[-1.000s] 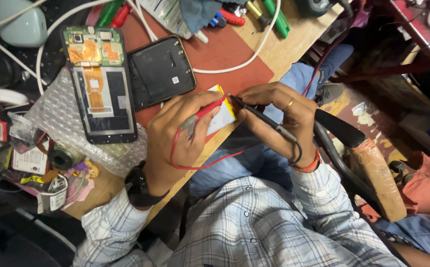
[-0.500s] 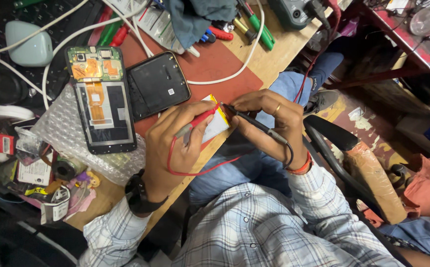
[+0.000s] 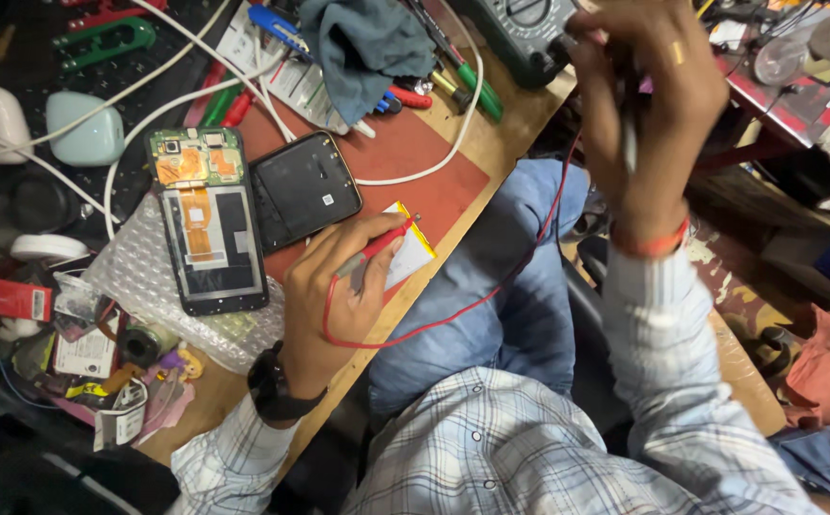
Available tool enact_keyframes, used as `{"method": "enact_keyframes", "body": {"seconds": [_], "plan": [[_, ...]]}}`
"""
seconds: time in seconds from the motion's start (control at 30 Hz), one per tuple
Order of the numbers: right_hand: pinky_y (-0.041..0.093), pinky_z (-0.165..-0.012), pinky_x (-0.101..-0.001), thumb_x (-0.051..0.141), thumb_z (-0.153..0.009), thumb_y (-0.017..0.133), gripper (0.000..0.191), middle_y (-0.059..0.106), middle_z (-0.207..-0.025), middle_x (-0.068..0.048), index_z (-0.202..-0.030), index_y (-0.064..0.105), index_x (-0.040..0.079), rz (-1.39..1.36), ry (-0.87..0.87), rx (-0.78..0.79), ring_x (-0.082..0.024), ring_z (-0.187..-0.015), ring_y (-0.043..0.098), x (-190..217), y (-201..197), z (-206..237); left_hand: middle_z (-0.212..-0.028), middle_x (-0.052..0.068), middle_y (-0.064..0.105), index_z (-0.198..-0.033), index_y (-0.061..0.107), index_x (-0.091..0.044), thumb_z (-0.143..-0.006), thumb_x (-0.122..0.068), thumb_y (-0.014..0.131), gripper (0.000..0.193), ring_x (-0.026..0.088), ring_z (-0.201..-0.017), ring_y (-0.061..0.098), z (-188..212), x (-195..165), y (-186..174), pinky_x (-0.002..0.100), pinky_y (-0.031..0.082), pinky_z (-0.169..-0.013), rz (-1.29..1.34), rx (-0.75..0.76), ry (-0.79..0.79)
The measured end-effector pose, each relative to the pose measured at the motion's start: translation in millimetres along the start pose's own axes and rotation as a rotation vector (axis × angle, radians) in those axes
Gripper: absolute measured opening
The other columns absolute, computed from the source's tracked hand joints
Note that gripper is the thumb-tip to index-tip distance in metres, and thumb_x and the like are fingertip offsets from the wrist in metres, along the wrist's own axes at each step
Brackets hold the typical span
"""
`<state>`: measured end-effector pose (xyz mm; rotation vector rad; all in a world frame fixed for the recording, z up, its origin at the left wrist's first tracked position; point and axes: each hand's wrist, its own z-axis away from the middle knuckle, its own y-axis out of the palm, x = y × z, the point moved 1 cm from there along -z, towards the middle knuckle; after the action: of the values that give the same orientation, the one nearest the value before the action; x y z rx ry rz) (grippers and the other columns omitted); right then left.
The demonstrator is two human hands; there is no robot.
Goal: The person holds an opened smartphone, works at its internal components, and removes the battery from the phone. They then use multimeter test probes to test the removed battery on the workbench, adjusting the multimeter and touching the probes to the battery terminals before setting the battery down.
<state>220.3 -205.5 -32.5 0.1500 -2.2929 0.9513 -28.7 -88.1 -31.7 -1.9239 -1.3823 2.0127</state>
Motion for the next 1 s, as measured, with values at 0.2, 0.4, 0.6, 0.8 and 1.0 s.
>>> {"method": "enact_keyframes", "body": {"seconds": [0.2,0.4,0.6,0.8,1.0], "plan": [[0.046,-0.085,-0.046,0.0,-0.091,0.081,0.016,0.066,-0.101,-0.016,-0.103,0.071,0.001,0.203,-0.265,0.024,-0.038,-0.1,0.061,-21.1,20.7,-32.2,-0.111,0.014,0.074,-0.115,0.069,-0.002,-0.098,-0.004,0.068,0.017,0.033,-0.103,0.072,2.5,-0.2,-2.5,0.038,0.056,-0.088,0.017,-0.012,0.009],[0.047,-0.081,-0.0472,0.001,-0.086,0.084,0.016,0.067,-0.1,-0.016,-0.098,0.074,0.001,0.218,-0.215,-0.019,-0.038,-0.095,0.062,-13.0,27.2,-33.8,-0.11,0.014,0.074,-0.115,0.069,-0.002,-0.097,-0.005,0.068,0.018,0.033,-0.102,0.072,6.8,1.0,-4.0,0.039,0.056,-0.086,0.019,-0.007,-0.01],[0.05,-0.074,-0.0408,-0.001,-0.085,0.084,0.012,0.068,-0.09,-0.015,-0.094,0.075,0.001,0.14,-0.19,0.086,-0.033,-0.085,0.066,-19.8,24.0,-43.5,-0.109,0.014,0.074,-0.114,0.069,-0.003,-0.097,-0.005,0.068,0.018,0.033,-0.102,0.072,8.7,0.2,-5.1,0.039,0.056,-0.086,-0.003,-0.022,0.011],[0.053,-0.076,-0.0342,-0.005,-0.094,0.077,0.017,0.07,-0.1,-0.015,-0.11,0.075,-0.004,-0.057,-0.135,-0.004,-0.025,-0.087,0.069,-14.9,13.3,-35.9,-0.109,0.014,0.074,-0.115,0.069,-0.003,-0.097,-0.006,0.068,0.018,0.034,-0.101,0.072,8.5,-1.1,-7.1,0.039,0.056,-0.085,0.006,-0.015,0.0],[0.054,-0.077,-0.0311,0.02,-0.11,0.06,0.026,0.063,-0.109,-0.011,-0.126,0.062,0.0,-0.633,0.13,-0.301,-0.02,-0.085,0.066,16.6,15.5,32.8,-0.111,0.014,0.074,-0.115,0.068,-0.002,-0.098,-0.005,0.067,0.018,0.033,-0.103,0.072,5.6,0.0,-6.7,0.039,0.056,-0.087,0.036,-0.017,0.006]]}}
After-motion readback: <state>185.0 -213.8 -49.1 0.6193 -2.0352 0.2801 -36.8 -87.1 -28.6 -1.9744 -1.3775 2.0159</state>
